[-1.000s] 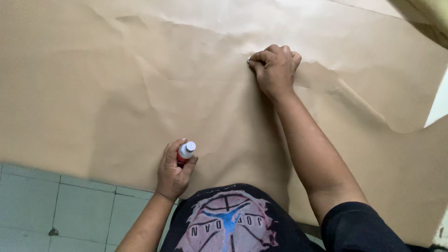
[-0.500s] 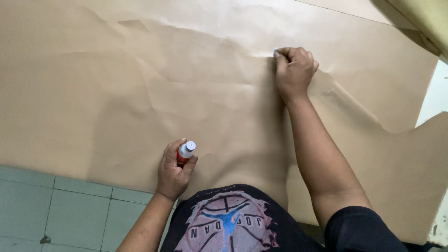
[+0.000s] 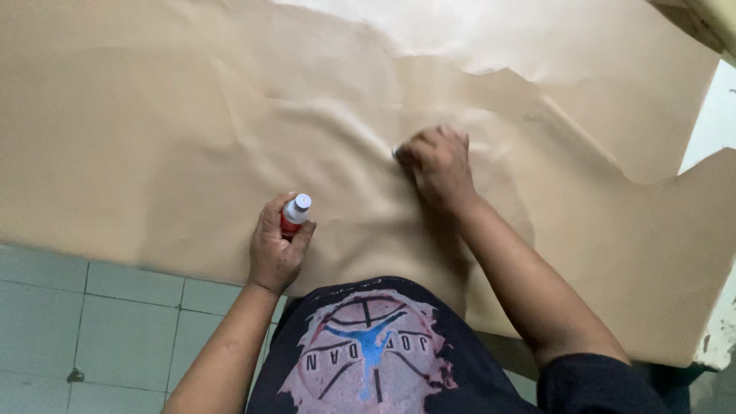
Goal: The person applies glue from a small bottle onto a large sheet of tan material laid on a table. They repeatedly dip a small applicator into the bottle and spread the glue along pre-drawn lines on the material.
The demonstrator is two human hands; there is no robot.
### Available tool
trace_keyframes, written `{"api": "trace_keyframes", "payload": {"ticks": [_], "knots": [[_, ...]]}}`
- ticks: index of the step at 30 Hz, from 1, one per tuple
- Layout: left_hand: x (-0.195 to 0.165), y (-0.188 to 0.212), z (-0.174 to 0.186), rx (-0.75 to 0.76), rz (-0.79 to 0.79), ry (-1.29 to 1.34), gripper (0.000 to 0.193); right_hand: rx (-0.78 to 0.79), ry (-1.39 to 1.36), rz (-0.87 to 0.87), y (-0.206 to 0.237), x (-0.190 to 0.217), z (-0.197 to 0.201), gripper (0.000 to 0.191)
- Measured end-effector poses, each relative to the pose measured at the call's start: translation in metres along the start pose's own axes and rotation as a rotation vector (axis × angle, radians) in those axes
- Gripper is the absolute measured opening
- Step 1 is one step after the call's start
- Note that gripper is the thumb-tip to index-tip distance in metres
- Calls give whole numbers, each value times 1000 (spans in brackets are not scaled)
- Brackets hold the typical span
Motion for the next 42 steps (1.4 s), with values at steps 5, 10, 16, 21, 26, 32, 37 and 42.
{"api": "trace_keyframes", "payload": {"ticks": [5, 10, 16, 21, 26, 32, 37, 42], "knots": [[1, -4, -5, -4, -5, 13, 51, -61, 68, -138, 78, 10, 14, 9], [13, -5, -10, -17, -38, -10, 51, -192, 56, -108, 35, -7, -24, 5], [19, 3, -15, -31, -28, -1, 51, -151, 13, -135, 82, 17, -32, 6], [13, 4, -15, -16, 0, 13, 50, -82, -32, -141, 123, 22, -9, 10], [19, 9, -20, -14, -13, -7, 49, -270, 65, -253, 105, -4, -35, 9], [28, 11, -23, -38, -54, -4, 49, -290, 116, -309, 130, -28, -15, 11], [33, 14, -26, -23, -7, -41, 50, -391, 236, -453, 145, -48, 0, 11], [34, 12, -26, -48, -88, -20, 52, -291, 87, -280, 133, -38, -29, 8]]}}
Point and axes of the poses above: each hand's wrist, its own y-axis away from the middle knuckle, its own z-axis out of the back of the hand, x = y × z, the point moved 4 cm from there along -y, towards the middle knuckle, and after that the axes turned 1 degree about -x, right-handed, at the moved point
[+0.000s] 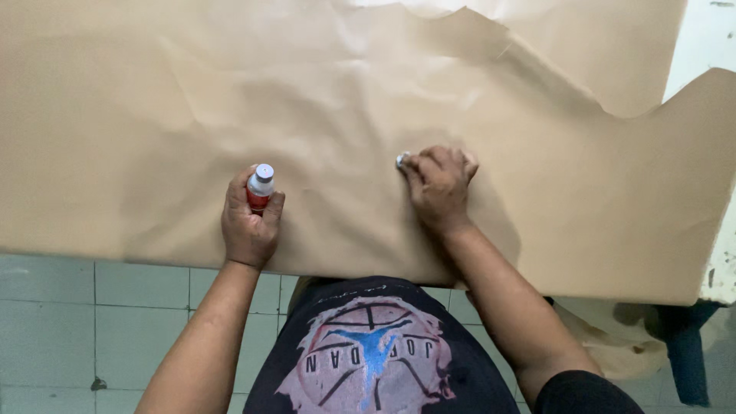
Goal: The person applies glue from a small bottle onto a large sheet of tan material laid on a table. They repeatedly dip a small applicator into the bottle and spread the glue along pre-drawn lines on the material.
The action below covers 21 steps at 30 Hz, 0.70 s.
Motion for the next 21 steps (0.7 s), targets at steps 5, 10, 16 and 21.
{"api": "trace_keyframes", "payload": {"ticks": [5, 10, 16, 21], "knots": [[0, 0, 0, 5, 30, -43, 52, -116, 83, -86, -17, 3, 14, 4], [-5, -1, -5, 12, 30, -18, 51, 160, -85, 86, 1, 32, 12, 7], [-8, 0, -4, 32, 60, -80, 47, -76, 170, -193, -54, -49, 41, 5], [-30, 7, -10, 85, 43, -112, 48, -52, -631, -505, -39, -55, 38, 4]]}}
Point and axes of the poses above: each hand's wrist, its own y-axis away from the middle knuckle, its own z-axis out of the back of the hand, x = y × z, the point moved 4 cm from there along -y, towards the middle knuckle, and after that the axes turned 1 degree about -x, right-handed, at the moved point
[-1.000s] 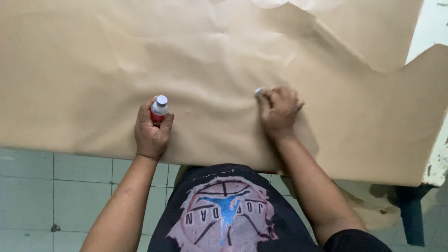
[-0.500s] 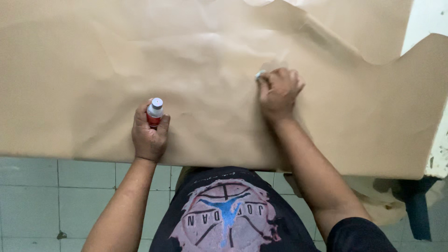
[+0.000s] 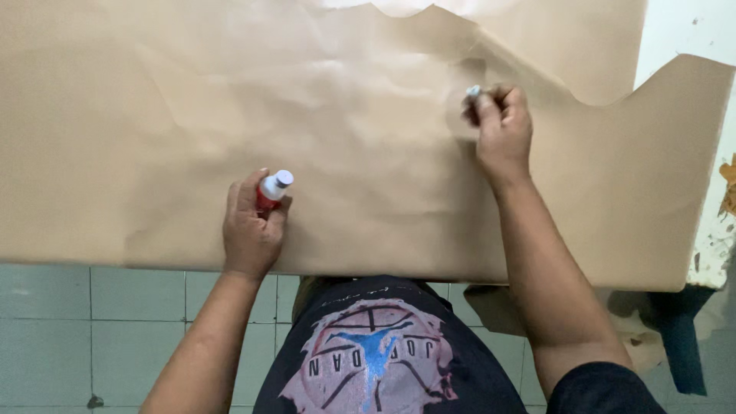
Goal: The person applies glue from a small bottle onto a large sheet of tan material laid on a table. They repeatedly dip a small applicator into the bottle and spread the glue along pre-drawn lines on the material.
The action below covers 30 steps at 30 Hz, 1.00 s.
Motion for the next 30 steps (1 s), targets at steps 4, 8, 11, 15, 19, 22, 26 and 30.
{"api": "trace_keyframes", "payload": {"ticks": [4, 8, 11, 15, 19, 22, 26, 30], "knots": [[-27, 12, -20, 102, -21, 69, 47, 336, -285, -152, 80, -4, -42, 16], [-52, 17, -31, 73, -258, -13, 51, 420, -428, -174, 123, -6, -54, 19], [-61, 16, -33, 107, -296, -67, 53, 420, -466, -133, 130, -5, -52, 26], [-76, 16, -29, 83, -387, -136, 57, 445, -288, -140, 136, -4, -52, 25], [-95, 20, -17, -5, -549, -273, 54, 441, -406, -210, 142, -6, -53, 26], [-107, 20, -12, -43, -673, -411, 48, 451, -504, -269, 143, -11, -56, 27], [-110, 11, -6, -27, -695, -436, 44, 418, -647, -346, 141, -19, -70, 35], [-107, -1, -1, 2, -692, -432, 42, 432, -653, -396, 138, -28, -90, 24]]}}
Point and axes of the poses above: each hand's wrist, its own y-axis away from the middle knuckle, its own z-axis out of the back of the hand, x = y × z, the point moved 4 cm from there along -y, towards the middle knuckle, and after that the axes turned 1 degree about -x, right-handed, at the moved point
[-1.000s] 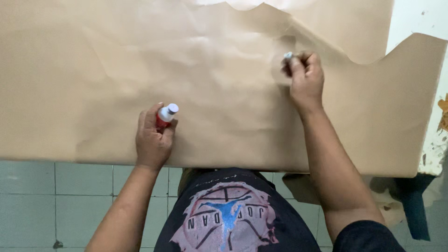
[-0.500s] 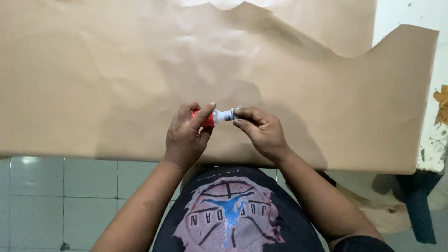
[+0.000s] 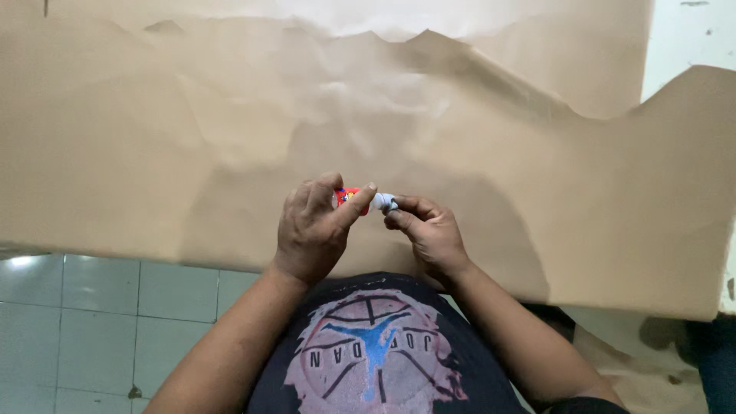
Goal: The person applies glue from a small bottle onto a large sheet of tan material laid on a table. They repeatedly dip a small applicator into the bottle and spread the glue along pre-drawn lines on the material.
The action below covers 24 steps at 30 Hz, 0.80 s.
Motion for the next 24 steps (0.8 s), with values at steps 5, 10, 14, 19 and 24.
{"api": "trace_keyframes", "payload": {"ticks": [5, 10, 14, 19, 24], "knots": [[18, -9, -6, 16, -10, -1, 43, -36, -26, -12, -19, -12, -6, 22], [40, -9, -18, 26, 66, 29, 45, -12, 104, 46, -38, 5, -15, 18], [70, 3, -38, 54, 346, 326, 49, 8, 611, 356, -74, 54, -14, 13], [93, 30, -61, -14, 521, 448, 51, -222, 1050, 544, -157, 107, 0, 15], [104, 48, -76, -43, 498, 445, 51, -147, 1276, 740, -200, 127, -23, 5]]}}
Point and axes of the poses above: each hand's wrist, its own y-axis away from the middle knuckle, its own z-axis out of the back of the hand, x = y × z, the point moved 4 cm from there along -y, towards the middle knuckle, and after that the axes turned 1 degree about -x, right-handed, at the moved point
